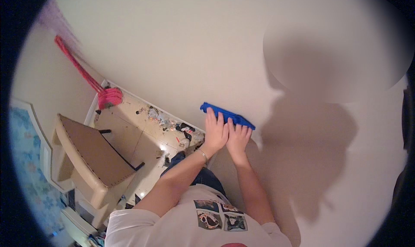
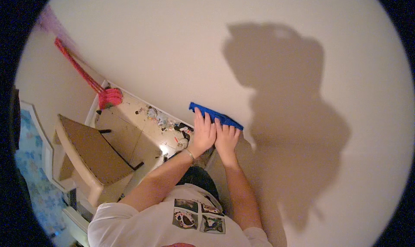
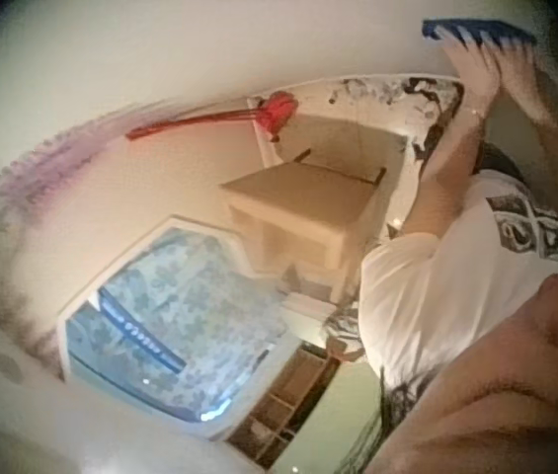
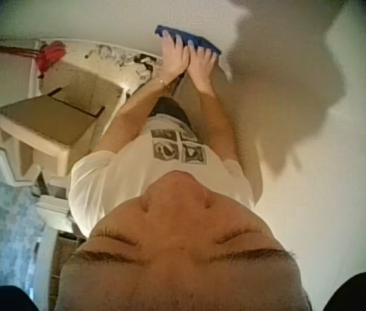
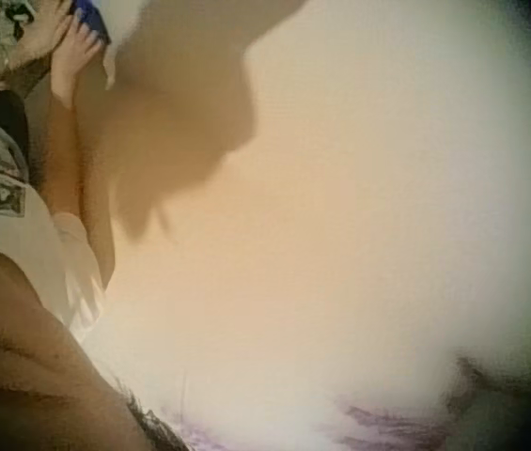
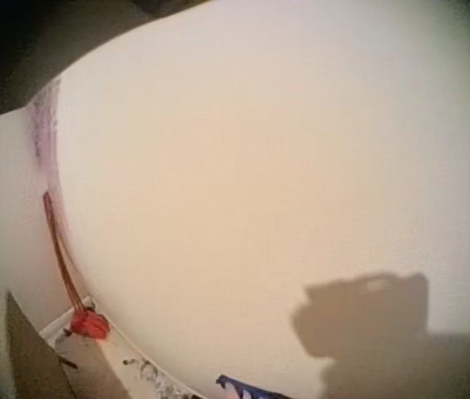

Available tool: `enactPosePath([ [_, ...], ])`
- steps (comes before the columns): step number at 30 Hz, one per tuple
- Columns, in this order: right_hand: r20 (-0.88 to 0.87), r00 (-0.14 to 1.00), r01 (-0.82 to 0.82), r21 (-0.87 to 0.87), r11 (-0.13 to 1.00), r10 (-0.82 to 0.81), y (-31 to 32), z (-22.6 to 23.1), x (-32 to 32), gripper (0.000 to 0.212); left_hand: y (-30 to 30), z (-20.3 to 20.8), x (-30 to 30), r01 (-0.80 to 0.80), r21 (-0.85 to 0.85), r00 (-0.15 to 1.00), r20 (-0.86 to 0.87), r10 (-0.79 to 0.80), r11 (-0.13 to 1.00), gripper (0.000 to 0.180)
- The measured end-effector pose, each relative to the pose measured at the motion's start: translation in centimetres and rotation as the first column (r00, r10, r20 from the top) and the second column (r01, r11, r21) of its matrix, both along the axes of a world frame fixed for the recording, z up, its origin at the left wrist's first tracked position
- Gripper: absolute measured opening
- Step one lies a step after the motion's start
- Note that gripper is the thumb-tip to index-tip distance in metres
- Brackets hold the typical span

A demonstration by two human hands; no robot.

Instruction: The person wipes a white door with a blue cloth, moving from the upper section down to the handle and lower panel. The person kneels to reach the bottom edge of the door.

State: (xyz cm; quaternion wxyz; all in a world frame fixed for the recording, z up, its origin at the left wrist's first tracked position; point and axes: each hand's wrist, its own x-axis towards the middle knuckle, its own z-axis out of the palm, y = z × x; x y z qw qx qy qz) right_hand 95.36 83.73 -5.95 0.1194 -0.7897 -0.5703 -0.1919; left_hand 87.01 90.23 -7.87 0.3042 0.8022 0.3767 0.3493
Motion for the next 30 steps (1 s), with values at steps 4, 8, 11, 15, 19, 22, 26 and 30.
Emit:
enactPosePath([
  [4,-0.111,0.973,-0.220,-0.157,0.963,0.204,-1.1,-2.7,0.9,0.036,-1.8,-3.9,1.4,0.064,-0.543,0.967,0.242,0.083,0.837,0.066],
  [8,-0.242,0.904,-0.401,-0.188,0.897,0.353,0.2,-0.4,2.2,0.033,-0.2,-0.5,4.2,0.053,-0.806,0.804,0.385,0.454,0.590,0.070],
  [11,-0.227,0.822,-0.560,-0.157,0.814,0.522,2.8,2.5,2.1,0.028,3.6,1.1,3.9,-0.081,-0.867,0.655,0.326,0.682,0.492,0.068],
  [15,-0.237,0.721,-0.668,0.011,0.744,0.651,6.5,6.3,-0.5,0.029,9.5,0.0,0.8,-0.309,-0.802,0.541,0.294,0.788,0.511,0.066],
  [19,-0.224,0.717,-0.666,0.061,0.744,0.660,8.3,8.5,-1.8,0.034,16.0,1.0,-2.5,-0.368,-0.753,0.402,0.400,0.823,0.546,0.063],
  [22,-0.256,0.704,-0.663,0.100,0.742,0.663,9.1,8.5,-2.5,0.034,16.9,0.3,-3.1,-0.393,-0.765,0.318,0.407,0.856,0.510,0.063],
  [26,-0.256,0.700,-0.671,0.086,0.737,0.667,8.6,7.2,-1.8,0.033,11.4,-0.7,2.1,-0.333,-0.844,0.267,0.343,0.901,0.420,0.064],
  [30,-0.414,0.682,-0.680,-0.059,0.730,0.602,7.7,7.5,-1.9,0.037,2.7,-10.0,10.7,-0.114,-0.961,0.266,0.214,0.940,0.251,0.063],
])
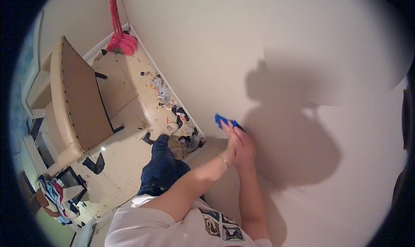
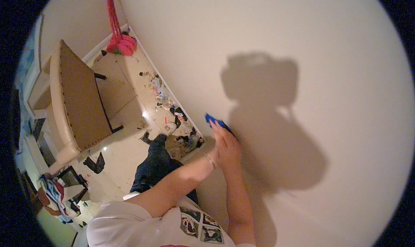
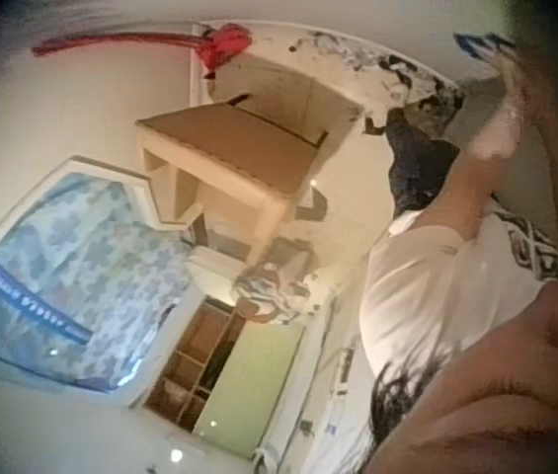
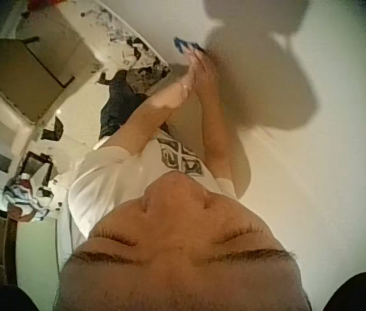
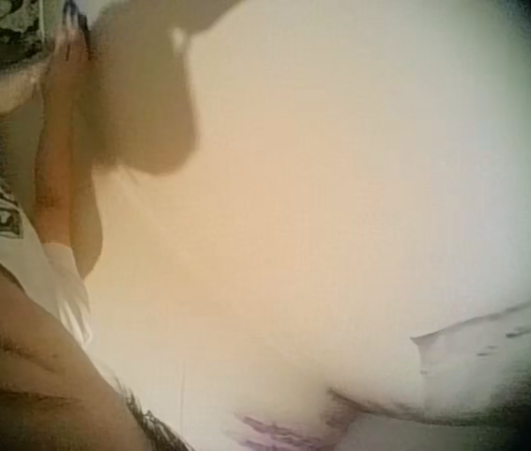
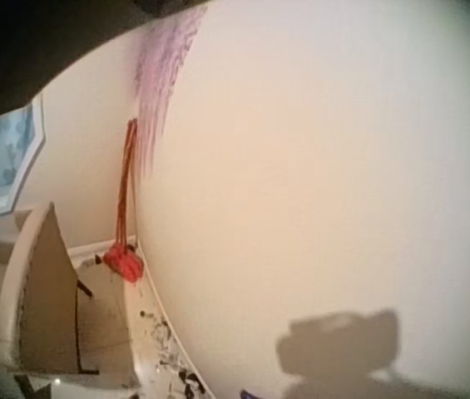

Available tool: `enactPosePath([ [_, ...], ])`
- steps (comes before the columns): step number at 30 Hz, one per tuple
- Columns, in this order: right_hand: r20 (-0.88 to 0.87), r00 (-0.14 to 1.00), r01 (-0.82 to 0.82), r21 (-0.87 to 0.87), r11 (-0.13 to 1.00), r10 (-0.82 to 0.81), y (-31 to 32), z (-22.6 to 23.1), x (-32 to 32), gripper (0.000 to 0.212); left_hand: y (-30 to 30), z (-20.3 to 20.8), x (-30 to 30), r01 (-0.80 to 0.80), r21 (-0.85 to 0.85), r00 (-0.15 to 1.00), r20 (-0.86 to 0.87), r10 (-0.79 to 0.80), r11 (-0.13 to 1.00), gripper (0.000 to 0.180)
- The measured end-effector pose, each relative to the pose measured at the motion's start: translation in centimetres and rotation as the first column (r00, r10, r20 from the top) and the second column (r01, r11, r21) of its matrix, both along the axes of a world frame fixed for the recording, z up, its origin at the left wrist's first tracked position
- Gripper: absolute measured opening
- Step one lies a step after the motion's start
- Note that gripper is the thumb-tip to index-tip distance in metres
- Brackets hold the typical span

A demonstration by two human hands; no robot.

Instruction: The person wipes a white door with a blue cloth, moving from the upper section down to the handle and lower panel. The person kneels to reach the bottom edge of the door.

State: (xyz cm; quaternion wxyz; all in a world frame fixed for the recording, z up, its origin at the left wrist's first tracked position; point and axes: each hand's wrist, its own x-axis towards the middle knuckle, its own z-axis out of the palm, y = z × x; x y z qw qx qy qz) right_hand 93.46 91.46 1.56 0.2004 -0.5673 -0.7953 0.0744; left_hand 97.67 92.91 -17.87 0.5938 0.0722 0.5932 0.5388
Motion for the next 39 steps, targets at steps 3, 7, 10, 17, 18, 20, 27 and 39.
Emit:
enactPosePath([
  [3,0.031,0.997,0.075,-0.148,0.986,-0.071,-0.6,-0.8,0.6,0.041,-1.1,-0.1,0.5,0.050,-0.130,0.999,0.016,-0.049,0.990,0.062],
  [7,0.040,0.998,0.051,-0.163,0.985,-0.045,-0.6,-1.4,0.9,0.043,5.0,2.6,-3.7,-0.052,-0.150,0.995,-0.094,0.038,0.987,0.061],
  [10,0.028,0.999,0.027,-0.143,0.989,-0.023,0.7,-0.6,-0.1,0.044,11.2,5.2,-8.6,-0.217,-0.041,0.971,-0.107,0.212,0.975,0.061],
  [17,-0.085,0.994,-0.061,0.139,0.988,0.074,4.7,3.0,-2.9,0.038,19.3,18.1,-16.8,-0.008,0.503,0.840,-0.466,0.279,0.864,0.052],
  [18,-0.098,0.992,-0.048,0.238,0.970,0.074,5.1,3.6,-3.1,0.036,18.6,19.8,-16.2,0.078,0.571,0.794,-0.531,0.295,0.817,0.054],
  [20,-0.126,0.989,-0.019,0.425,0.905,0.080,5.8,4.8,-3.4,0.034,16.1,22.2,-14.4,0.243,0.630,0.722,-0.625,0.295,0.738,0.064],
  [27,-0.025,0.989,-0.114,0.494,0.862,0.145,7.1,5.3,-4.2,0.026,11.7,11.1,-11.1,0.287,0.502,0.715,-0.679,0.167,0.816,0.070],
  [39,0.055,0.979,-0.202,0.313,0.928,0.195,12.0,5.2,-7.3,0.033,22.4,15.6,-19.9,0.108,0.447,0.771,-0.602,0.209,0.888,0.054],
])
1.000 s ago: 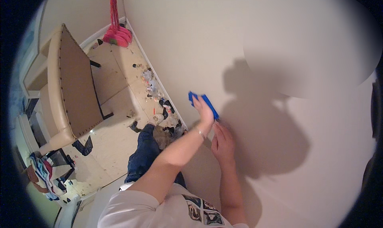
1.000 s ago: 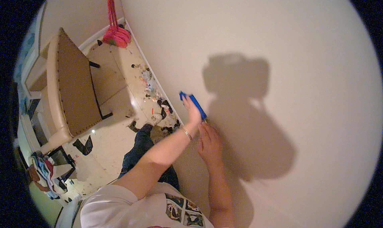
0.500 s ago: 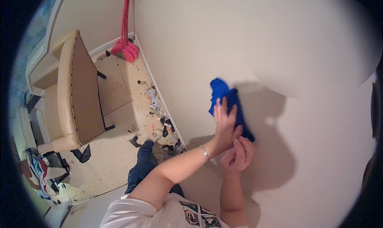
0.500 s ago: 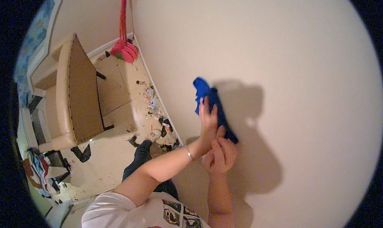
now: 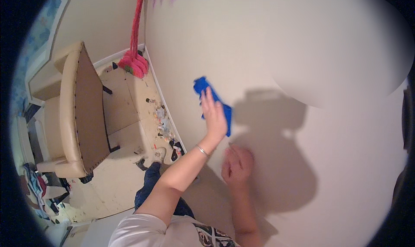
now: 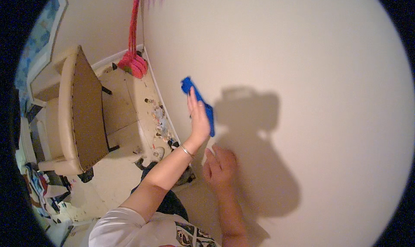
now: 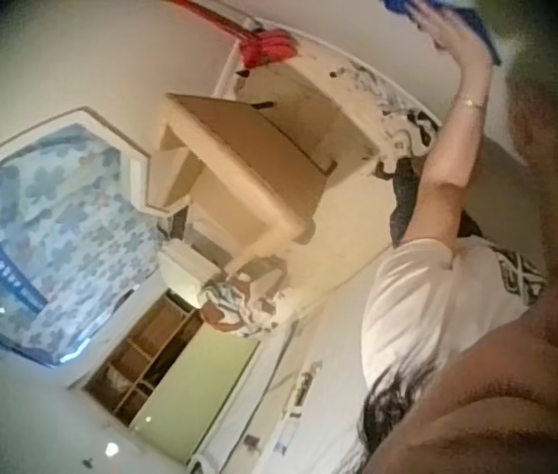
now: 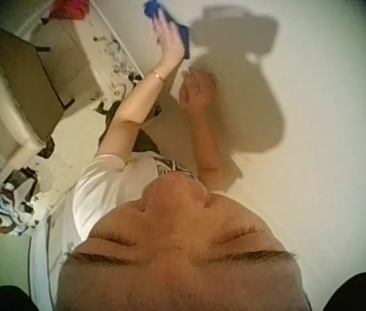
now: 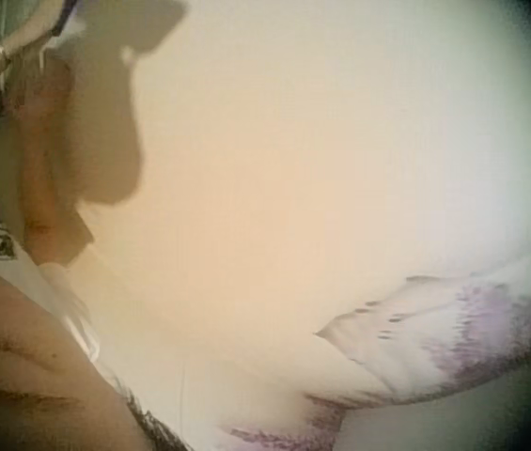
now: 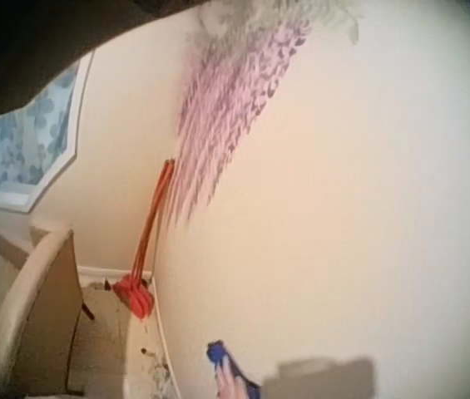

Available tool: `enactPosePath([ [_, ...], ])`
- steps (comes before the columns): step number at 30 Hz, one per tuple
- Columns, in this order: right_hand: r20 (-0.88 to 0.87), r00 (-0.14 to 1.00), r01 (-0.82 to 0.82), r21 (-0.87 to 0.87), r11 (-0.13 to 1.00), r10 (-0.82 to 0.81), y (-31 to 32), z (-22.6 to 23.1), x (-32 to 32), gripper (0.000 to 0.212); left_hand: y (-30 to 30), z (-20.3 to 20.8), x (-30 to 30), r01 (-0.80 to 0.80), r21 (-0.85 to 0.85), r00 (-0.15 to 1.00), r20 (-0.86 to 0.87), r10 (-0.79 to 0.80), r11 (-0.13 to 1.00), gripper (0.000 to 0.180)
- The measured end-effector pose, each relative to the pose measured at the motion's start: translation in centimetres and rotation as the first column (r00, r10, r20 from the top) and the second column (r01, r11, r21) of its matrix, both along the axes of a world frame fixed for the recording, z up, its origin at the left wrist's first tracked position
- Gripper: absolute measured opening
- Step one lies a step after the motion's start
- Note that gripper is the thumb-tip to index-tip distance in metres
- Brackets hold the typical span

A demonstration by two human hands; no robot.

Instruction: The person wipes a white door with a blue cloth, moving from the upper section down to the handle and lower panel. The person kneels to reach the bottom edge of the door.

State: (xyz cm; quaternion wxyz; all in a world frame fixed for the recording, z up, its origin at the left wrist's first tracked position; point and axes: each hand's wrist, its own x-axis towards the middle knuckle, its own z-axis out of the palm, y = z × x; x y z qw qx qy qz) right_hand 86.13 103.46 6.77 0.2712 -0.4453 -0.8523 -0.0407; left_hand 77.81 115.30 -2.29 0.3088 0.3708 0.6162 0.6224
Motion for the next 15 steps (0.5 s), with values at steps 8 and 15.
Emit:
enactPosePath([
  [8,-0.167,0.986,0.031,0.344,0.939,0.028,4.6,5.3,-3.8,0.027,3.5,14.3,-3.9,0.267,0.601,0.913,-0.409,0.003,0.754,0.068],
  [15,-0.062,0.998,-0.001,0.111,0.994,0.008,6.1,1.7,-4.2,0.029,5.6,1.2,-5.3,0.005,0.094,1.000,-0.018,-0.003,0.996,0.062],
])
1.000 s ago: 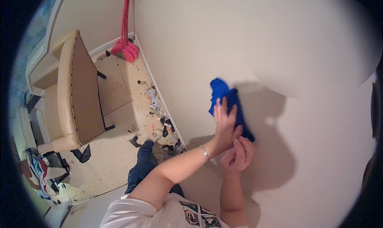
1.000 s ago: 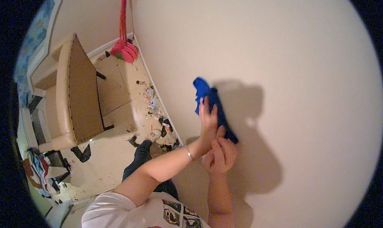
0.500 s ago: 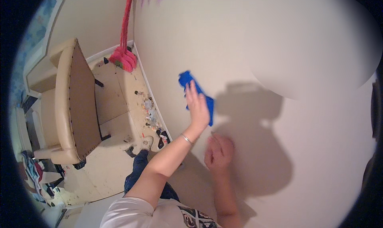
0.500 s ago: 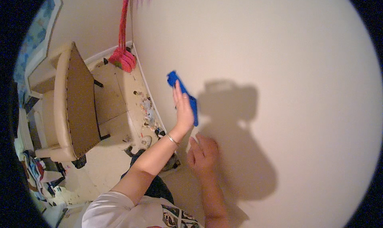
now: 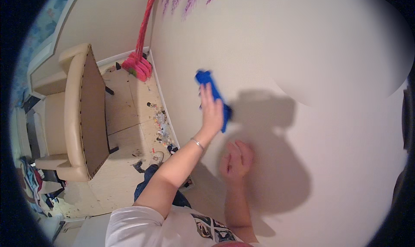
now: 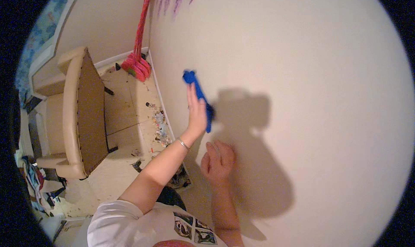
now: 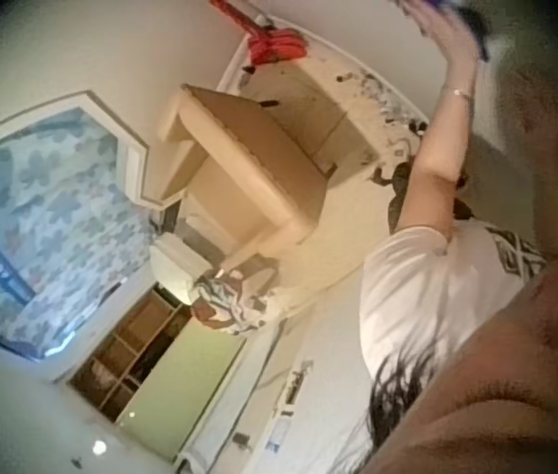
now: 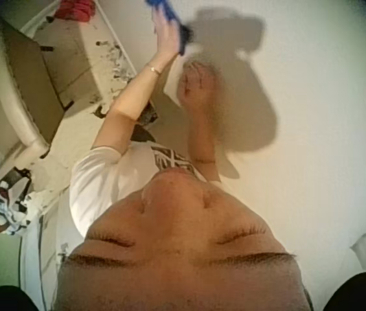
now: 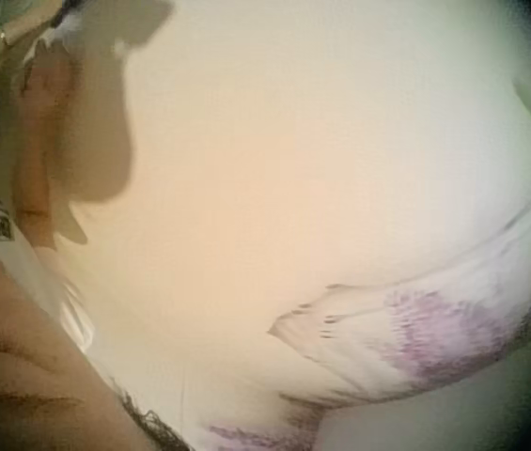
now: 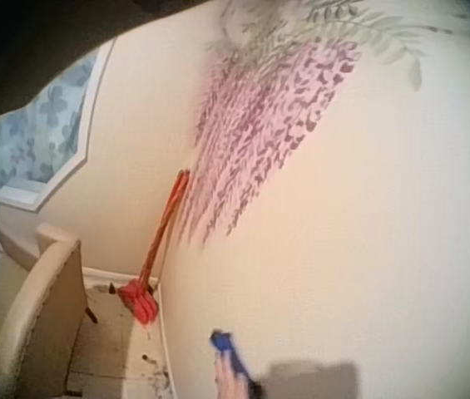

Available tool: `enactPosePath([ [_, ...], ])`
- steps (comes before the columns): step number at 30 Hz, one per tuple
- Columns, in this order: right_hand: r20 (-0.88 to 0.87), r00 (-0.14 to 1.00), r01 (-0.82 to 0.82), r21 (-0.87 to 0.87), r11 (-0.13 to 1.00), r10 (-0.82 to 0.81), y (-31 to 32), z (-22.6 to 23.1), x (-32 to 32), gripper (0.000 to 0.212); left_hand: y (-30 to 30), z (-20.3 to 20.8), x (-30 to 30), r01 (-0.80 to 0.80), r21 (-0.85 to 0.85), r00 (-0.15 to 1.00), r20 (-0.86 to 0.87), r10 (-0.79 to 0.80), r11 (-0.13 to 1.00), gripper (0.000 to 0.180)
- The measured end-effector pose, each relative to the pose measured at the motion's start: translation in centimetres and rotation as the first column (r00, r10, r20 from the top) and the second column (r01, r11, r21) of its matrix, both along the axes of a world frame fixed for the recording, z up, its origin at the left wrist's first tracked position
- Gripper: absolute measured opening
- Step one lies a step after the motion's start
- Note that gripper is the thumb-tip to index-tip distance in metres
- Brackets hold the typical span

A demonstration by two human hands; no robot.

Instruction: The person wipes a white door with a blue cloth, moving from the upper section down to the handle and lower panel. The person kneels to reach the bottom edge of the door.

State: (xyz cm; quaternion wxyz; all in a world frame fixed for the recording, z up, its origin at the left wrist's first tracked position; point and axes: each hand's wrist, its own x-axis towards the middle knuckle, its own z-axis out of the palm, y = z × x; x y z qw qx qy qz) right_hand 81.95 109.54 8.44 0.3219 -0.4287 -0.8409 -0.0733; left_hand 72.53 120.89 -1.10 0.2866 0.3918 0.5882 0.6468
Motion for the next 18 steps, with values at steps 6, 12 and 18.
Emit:
enactPosePath([
  [6,-0.019,1.000,0.022,-0.119,0.993,-0.025,-0.5,-2.1,-0.7,0.031,-1.1,-7.4,2.1,0.015,-0.320,0.944,0.316,0.092,0.947,0.055],
  [12,-0.011,1.000,0.020,0.032,0.999,-0.019,-0.5,2.2,-0.8,0.029,0.2,9.8,-0.3,-0.004,0.102,0.996,-0.088,0.013,0.995,0.061],
  [18,-0.150,0.986,-0.028,0.260,0.965,0.069,-2.4,6.8,-0.2,0.026,-3.5,20.5,0.6,0.226,0.539,0.912,-0.409,0.017,0.811,0.072],
])
